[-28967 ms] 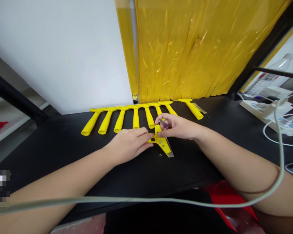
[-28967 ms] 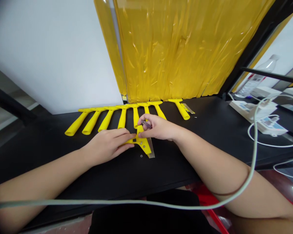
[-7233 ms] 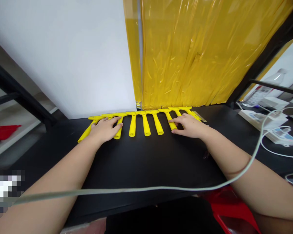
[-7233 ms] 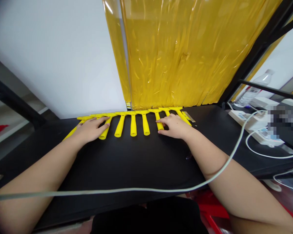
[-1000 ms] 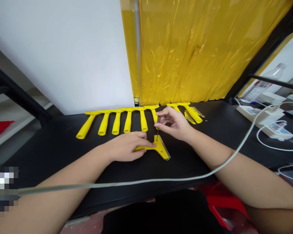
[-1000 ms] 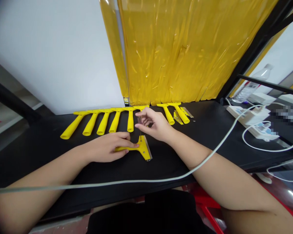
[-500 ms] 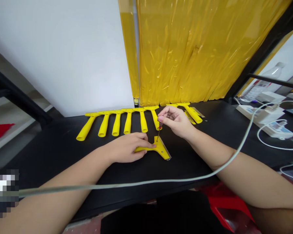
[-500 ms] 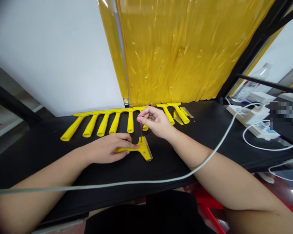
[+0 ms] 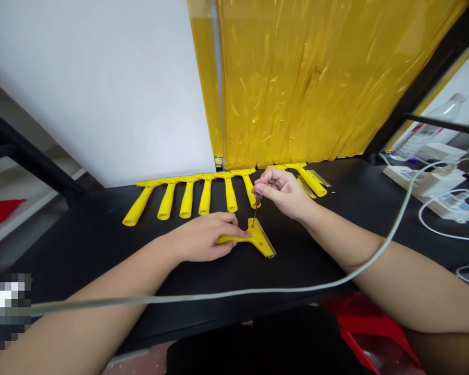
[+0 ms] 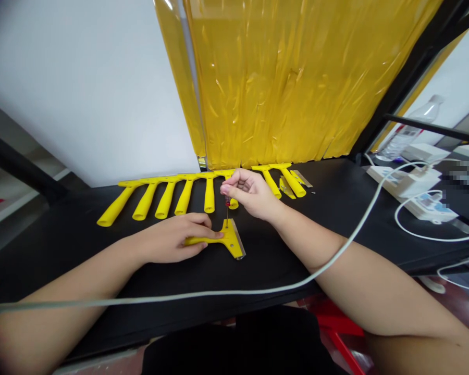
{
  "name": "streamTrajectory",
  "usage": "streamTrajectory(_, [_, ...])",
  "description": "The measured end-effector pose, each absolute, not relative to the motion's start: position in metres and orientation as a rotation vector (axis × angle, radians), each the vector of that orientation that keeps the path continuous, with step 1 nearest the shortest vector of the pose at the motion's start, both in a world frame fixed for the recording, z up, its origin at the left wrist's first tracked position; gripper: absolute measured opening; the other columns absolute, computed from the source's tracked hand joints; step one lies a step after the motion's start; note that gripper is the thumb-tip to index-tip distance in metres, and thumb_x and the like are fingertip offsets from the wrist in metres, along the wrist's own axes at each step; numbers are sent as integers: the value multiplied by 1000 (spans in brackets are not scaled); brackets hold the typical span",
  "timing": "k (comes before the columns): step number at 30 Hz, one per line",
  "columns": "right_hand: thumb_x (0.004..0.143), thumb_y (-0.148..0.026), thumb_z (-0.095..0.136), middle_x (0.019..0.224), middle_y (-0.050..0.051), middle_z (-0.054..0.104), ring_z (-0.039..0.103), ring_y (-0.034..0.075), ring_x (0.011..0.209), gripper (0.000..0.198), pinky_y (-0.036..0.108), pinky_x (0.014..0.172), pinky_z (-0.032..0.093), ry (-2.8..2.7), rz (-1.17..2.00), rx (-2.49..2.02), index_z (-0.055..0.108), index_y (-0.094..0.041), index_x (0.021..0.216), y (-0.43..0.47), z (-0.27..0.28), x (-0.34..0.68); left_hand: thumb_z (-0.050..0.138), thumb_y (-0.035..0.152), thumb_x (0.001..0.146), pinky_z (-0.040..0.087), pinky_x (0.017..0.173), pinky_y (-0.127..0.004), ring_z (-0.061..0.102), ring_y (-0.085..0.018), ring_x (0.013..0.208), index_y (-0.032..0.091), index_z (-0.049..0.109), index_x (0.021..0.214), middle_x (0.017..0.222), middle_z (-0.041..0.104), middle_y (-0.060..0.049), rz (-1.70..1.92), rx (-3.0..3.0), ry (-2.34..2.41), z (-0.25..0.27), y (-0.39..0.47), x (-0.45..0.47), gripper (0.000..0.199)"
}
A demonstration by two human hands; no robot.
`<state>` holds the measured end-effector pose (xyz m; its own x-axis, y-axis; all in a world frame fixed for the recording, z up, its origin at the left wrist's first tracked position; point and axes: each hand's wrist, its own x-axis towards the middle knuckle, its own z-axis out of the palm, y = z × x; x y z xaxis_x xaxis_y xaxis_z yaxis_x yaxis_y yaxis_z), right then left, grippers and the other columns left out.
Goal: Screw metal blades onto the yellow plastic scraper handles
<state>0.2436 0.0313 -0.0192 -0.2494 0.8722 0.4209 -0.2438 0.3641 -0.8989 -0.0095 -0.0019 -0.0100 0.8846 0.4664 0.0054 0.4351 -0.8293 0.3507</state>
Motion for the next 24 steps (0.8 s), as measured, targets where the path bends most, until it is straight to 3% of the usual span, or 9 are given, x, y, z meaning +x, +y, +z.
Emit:
streamTrajectory(15, [73,-48,95,82,2,74,69,13,72,40,27,70,60,-1434,1220,-611,68,-19,79,32,-19,241,60,18,97,54,89,-26,67,-17,102,33,70,139,114,66,-3,118,2722,684,-9,-2,-8,46])
streamTrajectory(24, [82,-43,89,77,-1,63,62,14,63,31,29,58,55,-1533,899,-661,69,-22,92,23,-27,233,60,19,98,54,91,-26,67,-18,103,34,69,140,114,66,-4,113,2745,694,-10,-3,-8,46])
